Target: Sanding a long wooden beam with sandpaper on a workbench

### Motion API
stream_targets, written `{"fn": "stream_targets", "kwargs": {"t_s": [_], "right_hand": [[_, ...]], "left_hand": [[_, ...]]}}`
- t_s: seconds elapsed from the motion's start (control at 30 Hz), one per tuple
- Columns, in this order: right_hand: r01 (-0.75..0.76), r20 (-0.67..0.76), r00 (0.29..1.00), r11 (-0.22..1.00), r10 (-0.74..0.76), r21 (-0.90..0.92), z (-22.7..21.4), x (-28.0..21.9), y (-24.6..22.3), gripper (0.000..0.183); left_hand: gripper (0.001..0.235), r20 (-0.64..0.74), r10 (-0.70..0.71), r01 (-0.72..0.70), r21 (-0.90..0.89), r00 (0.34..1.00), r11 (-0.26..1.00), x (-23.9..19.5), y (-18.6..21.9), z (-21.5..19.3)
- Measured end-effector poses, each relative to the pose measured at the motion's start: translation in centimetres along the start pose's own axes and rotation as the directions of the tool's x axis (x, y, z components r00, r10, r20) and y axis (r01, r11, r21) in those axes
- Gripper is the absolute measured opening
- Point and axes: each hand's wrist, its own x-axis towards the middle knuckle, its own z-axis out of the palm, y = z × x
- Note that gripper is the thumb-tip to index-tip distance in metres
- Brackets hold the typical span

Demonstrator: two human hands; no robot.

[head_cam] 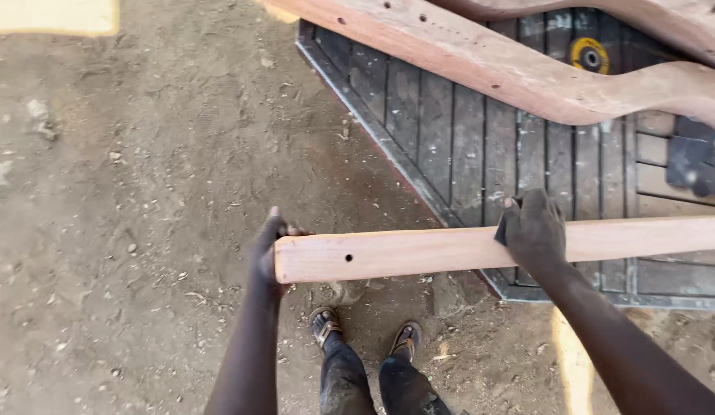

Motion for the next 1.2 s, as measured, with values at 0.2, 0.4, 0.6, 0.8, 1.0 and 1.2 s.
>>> {"fn": "stream_targets", "kwargs": {"t_s": [0.2,0.4,0.6,0.8,1.0,1.2], "right_hand": [[0.358,-0.011,0.933,0.927,-0.359,0.114,0.1,-2.7,-32.1,0.033],[0.467,-0.123,0.884,0.843,-0.451,0.266,-0.3,-3.5,-31.5,0.031],[0.019,0.150,0.988,0.984,-0.046,0.176,-3.7,-2.5,-10.8,0.040],[0.418,0.064,0.907,0.908,-0.416,-0.031,-2.5,-4.7,-30.3,0.028],[0.586,-0.115,0.800,0.724,-0.590,0.363,0.4,-3.5,-34.3,0.024],[0.450,0.030,0.849,0.752,-0.527,0.483,0.5,-3.2,-27.6,0.023]], "left_hand": [[0.040,0.029,0.059,-0.061,0.058,0.998,0.996,-1.3,-0.7,-1.1],[0.045,-0.043,0.037,-0.039,-0.026,0.998,0.999,-2.0,-0.7,-1.6],[0.043,-0.066,0.038,-0.037,0.018,0.997,0.999,-4.1,0.1,0.0],[0.026,-0.156,0.118,-0.086,0.195,0.981,0.977,-2.7,-0.9,-1.1],[0.051,0.189,0.471,-0.445,0.729,0.862,0.520,-5.4,-0.5,0.3],[0.048,-0.401,0.396,-0.294,0.293,0.826,0.910,-5.3,-1.3,-0.8]]}}
